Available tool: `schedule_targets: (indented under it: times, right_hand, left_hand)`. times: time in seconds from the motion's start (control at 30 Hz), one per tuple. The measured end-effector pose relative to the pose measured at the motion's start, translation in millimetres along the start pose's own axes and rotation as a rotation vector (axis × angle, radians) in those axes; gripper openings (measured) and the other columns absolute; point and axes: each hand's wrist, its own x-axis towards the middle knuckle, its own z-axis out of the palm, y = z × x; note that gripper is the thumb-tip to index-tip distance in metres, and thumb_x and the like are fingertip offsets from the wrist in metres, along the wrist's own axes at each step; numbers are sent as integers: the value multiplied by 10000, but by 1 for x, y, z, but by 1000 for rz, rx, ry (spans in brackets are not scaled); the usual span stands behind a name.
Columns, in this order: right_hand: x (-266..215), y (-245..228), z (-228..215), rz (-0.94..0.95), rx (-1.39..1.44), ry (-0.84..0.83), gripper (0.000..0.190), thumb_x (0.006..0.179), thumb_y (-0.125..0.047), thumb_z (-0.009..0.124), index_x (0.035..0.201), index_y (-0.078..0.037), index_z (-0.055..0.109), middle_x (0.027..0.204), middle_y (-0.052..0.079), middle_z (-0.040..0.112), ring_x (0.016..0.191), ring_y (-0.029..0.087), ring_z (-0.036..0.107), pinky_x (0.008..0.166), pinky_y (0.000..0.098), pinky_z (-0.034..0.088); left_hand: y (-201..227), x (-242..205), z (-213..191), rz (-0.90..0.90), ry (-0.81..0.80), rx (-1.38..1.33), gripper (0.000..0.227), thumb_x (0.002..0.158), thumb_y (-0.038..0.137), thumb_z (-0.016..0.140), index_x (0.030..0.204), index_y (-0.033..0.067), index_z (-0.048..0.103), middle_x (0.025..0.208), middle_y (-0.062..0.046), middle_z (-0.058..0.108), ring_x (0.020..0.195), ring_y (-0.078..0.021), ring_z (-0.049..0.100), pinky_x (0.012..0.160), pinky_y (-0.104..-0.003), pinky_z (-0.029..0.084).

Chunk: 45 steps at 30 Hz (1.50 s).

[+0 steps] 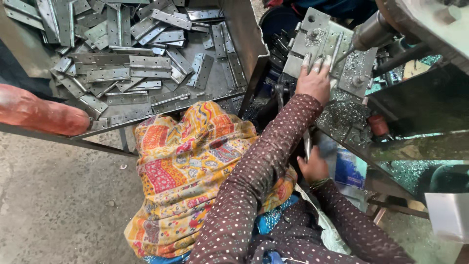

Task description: The person repeatedly picks up metal hinge pieces from a bin, places them into a punch press machine, and removes the processed pieces. The person adjusts their sleeve briefly before resuming the repetitive cycle.

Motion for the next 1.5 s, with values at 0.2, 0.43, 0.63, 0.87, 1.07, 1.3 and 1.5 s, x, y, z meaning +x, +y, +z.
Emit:
schedule_targets:
  times: [0.2, 0.43, 0.63, 0.87, 1.07, 1.3, 1.5]
  right_hand:
    - [-5, 12, 19, 52, 121, -108, 711, 872, -481, 709, 1287, 16, 416, 821, 317, 688, 774, 511, 688, 669, 568, 548]
    - [41, 1, -74, 50, 90, -322, 744, 814, -559, 754, 1069, 72, 454, 712, 278, 647, 593, 426, 681, 600, 535, 570]
    - [-3, 5, 14, 39, 37, 9, 670, 888, -505, 717, 1262, 17, 524, 702, 242, 672, 625, 432, 660, 572, 540, 529]
    - [2, 32, 35, 148, 194, -88, 852, 832, -506, 709, 1437, 13, 410, 693, 260, 679, 591, 441, 679, 587, 550, 523]
    - [33, -2, -88, 162, 263, -309, 615, 868, -549, 723, 1023, 20, 551, 686, 156, 632, 513, 269, 627, 487, 424, 500]
    - [45, -34, -124, 172, 222, -403, 586, 856, -498, 729, 1010, 37, 548, 598, 155, 590, 445, 241, 568, 427, 389, 450]
    - [39, -46, -128, 209, 274, -432, 563, 832, -458, 736, 1029, 20, 514, 597, 110, 565, 424, 212, 548, 389, 378, 449]
  left_hand:
    - [0, -26, 1, 37, -45, -5, 293, 920, 213, 544, 1108, 94, 734, 1363, -71, 580, 1315, -235, 531, 1158, -543, 337]
    - [-11, 10, -9, 48, -290, 2, 259, 1025, 243, 561, 1198, 120, 710, 1435, -55, 566, 1139, -194, 646, 1192, -501, 354]
    - [-14, 37, -6, 38, -281, 39, 223, 966, 228, 563, 1068, 151, 746, 1470, -64, 506, 1274, -209, 554, 1199, -528, 275]
    - [-27, 3, -23, 63, -307, -95, 223, 978, 214, 557, 1062, 133, 746, 1403, -58, 569, 1177, -187, 625, 1163, -530, 363]
    - [-123, -90, -30, -22, 626, -200, 296, 950, 341, 631, 1148, 126, 677, 1274, -24, 603, 1146, -207, 655, 1114, -481, 458]
    - [-306, -103, 16, -545, 22, 280, 365, 958, 208, 537, 1310, 193, 631, 1408, -70, 541, 1277, -261, 551, 1107, -573, 347]
    - [-398, -61, 63, -369, -448, 284, 396, 1048, 280, 485, 1441, 280, 533, 1572, -60, 403, 1486, -256, 360, 1205, -632, 173]
